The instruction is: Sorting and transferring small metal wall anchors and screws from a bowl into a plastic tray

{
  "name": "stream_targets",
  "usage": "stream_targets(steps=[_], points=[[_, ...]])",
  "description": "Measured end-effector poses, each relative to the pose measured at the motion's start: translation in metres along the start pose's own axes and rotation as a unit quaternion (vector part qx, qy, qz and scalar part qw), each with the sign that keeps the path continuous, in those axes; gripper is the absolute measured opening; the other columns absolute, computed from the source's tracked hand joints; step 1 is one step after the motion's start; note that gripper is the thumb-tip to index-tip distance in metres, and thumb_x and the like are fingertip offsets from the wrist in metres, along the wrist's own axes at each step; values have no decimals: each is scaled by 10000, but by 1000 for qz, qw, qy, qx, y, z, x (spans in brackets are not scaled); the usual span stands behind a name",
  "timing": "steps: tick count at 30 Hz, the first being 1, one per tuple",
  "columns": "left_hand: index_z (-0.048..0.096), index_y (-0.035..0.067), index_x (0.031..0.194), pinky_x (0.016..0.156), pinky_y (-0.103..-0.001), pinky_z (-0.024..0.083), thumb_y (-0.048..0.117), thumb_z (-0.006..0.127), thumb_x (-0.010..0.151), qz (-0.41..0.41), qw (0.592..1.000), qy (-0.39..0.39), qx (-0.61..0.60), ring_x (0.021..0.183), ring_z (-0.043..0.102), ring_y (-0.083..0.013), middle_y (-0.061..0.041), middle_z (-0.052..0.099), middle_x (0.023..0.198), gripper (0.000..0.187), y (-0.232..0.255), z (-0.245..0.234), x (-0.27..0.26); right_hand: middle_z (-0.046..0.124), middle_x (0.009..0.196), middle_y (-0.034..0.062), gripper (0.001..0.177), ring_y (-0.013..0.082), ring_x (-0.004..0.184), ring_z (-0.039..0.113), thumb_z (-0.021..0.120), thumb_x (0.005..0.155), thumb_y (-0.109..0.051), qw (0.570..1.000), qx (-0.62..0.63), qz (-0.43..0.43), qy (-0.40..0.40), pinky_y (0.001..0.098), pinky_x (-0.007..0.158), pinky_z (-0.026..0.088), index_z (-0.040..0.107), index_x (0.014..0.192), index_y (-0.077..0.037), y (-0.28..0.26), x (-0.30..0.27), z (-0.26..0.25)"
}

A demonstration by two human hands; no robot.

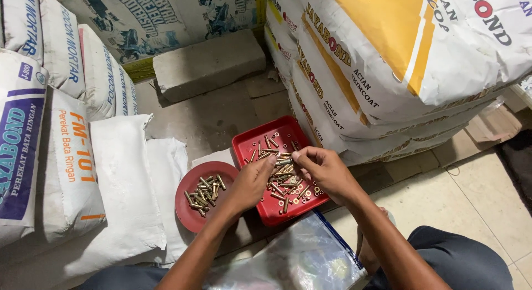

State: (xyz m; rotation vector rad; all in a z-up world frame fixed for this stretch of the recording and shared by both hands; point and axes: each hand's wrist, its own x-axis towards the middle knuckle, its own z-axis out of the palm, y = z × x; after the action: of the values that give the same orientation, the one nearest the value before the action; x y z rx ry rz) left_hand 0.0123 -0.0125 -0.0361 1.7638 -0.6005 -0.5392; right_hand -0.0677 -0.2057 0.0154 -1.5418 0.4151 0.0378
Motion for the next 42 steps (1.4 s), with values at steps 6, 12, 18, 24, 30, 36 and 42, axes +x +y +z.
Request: stream_targets(steps=[6, 12, 18, 24, 30, 36, 42], points=[[647, 113, 781, 689, -279, 467, 284, 418, 1111, -48, 996, 8, -81, 673, 494, -147, 17, 513, 661, 436, 16, 2, 3, 706, 735, 155, 202, 141, 628, 589, 733, 878, -3, 998, -16, -54, 1, 272, 626, 491, 731, 1070, 58, -9, 1, 3], [457, 142, 758, 579, -207, 317, 396, 400, 1119, -151, 955, -9, -256, 608, 327, -44, 84, 306, 696, 445, 23, 4, 3, 742, 874, 140, 227, 172, 779, 653, 759, 874, -40, 996, -28, -85, 5, 340, 757, 563, 734, 1094, 4, -1, 3, 3], [597, 81, 779, 568, -235, 403, 265, 474, 1110, -15, 996, -17, -90, 606, 440, -95, 23, 470, 630, 398, -1, 3, 8, 665, 689, 118, 211, 153, 605, 605, 655, 989, -149, 1000, -18, 4, 9, 240, 562, 474, 739, 922, 33, -6, 2, 1], [461, 172, 749, 587, -209, 351, 379, 444, 1105, -156, 957, 23, -244, 622, 370, -69, 65, 349, 679, 412, 7, 7, 6, 761, 904, 185, 193, 208, 865, 680, 756, 869, -41, 994, -69, -89, 10, 351, 774, 582, 757, 1052, 22, 3, 7, 1], [438, 176, 745, 572, -221, 342, 448, 476, 1064, -242, 939, 49, -241, 583, 394, -80, 80, 341, 638, 421, -2, 6, 13, 757, 1038, 142, 299, 190, 972, 695, 720, 861, 22, 987, -57, -146, 27, 346, 881, 597, 719, 1158, -10, 17, 19, 0], [518, 124, 742, 578, -229, 397, 413, 481, 1089, -150, 969, 0, -196, 578, 413, -96, 14, 416, 614, 453, -19, 8, 17, 764, 1132, 231, 317, 336, 1078, 726, 649, 969, -139, 989, -140, -51, -4, 483, 973, 556, 720, 1260, -36, -3, 10, 4], [466, 144, 759, 546, -224, 322, 393, 423, 1101, -162, 960, -6, -230, 575, 317, -78, 46, 355, 627, 425, -4, 6, 12, 786, 992, 183, 309, 248, 955, 692, 744, 887, -115, 993, -116, -19, -4, 433, 899, 556, 747, 1185, -34, -14, 3, 5]])
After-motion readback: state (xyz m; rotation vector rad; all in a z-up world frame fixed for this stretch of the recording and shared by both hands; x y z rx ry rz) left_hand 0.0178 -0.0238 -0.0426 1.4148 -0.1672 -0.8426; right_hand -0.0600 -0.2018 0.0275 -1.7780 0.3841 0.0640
